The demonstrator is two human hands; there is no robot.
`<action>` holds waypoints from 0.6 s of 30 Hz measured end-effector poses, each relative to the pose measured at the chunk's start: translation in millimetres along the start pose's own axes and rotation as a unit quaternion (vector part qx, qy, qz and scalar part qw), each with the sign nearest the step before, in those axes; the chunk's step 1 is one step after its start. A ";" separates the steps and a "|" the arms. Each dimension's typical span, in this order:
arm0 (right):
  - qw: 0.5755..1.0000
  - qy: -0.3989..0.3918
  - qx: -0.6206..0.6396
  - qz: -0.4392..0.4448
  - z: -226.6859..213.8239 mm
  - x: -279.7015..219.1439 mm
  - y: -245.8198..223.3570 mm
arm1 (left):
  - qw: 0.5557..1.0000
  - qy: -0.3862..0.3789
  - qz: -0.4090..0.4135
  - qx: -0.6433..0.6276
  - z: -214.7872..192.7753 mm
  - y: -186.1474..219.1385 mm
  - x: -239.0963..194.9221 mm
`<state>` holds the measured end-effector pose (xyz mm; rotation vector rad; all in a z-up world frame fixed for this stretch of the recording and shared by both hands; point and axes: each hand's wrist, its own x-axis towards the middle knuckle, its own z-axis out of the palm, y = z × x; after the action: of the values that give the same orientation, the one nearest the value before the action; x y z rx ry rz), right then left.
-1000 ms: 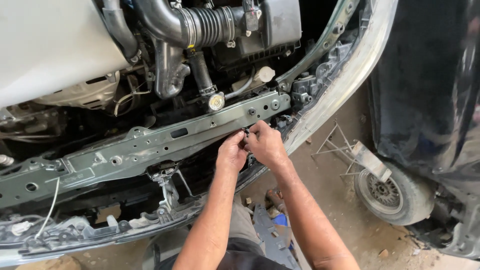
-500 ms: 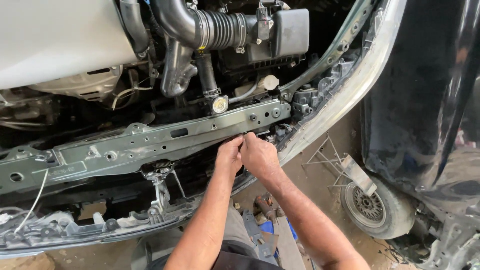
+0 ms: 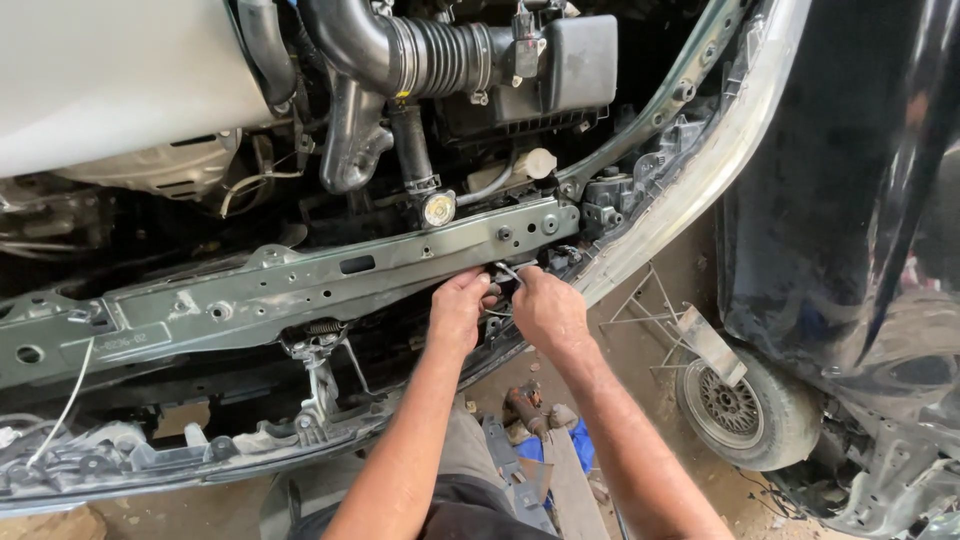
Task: The person uses a wrench to loosen and remove bolts from the front metal crossbar of a car with the hood open. They work on both the center and side sections of the bar, removing fasteners and placing them aside.
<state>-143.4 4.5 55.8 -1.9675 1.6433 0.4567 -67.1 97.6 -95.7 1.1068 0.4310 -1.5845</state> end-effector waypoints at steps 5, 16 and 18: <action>0.999 0.006 -0.050 -0.020 2.4 5.7 -8.2 | 0.990 -0.017 0.099 0.102 7.2 2.2 -8.4; 0.999 0.028 0.005 -0.023 0.9 22.1 -9.0 | 0.933 0.053 0.103 0.341 13.0 28.9 -13.1; 1.000 0.009 -0.004 -0.010 0.7 22.2 -12.4 | 0.952 0.030 0.102 0.288 8.7 23.3 -12.5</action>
<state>-126.7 -11.3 44.8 -1.9983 1.6324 0.4413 -50.2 90.3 -74.8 1.5861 -0.1259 -1.5306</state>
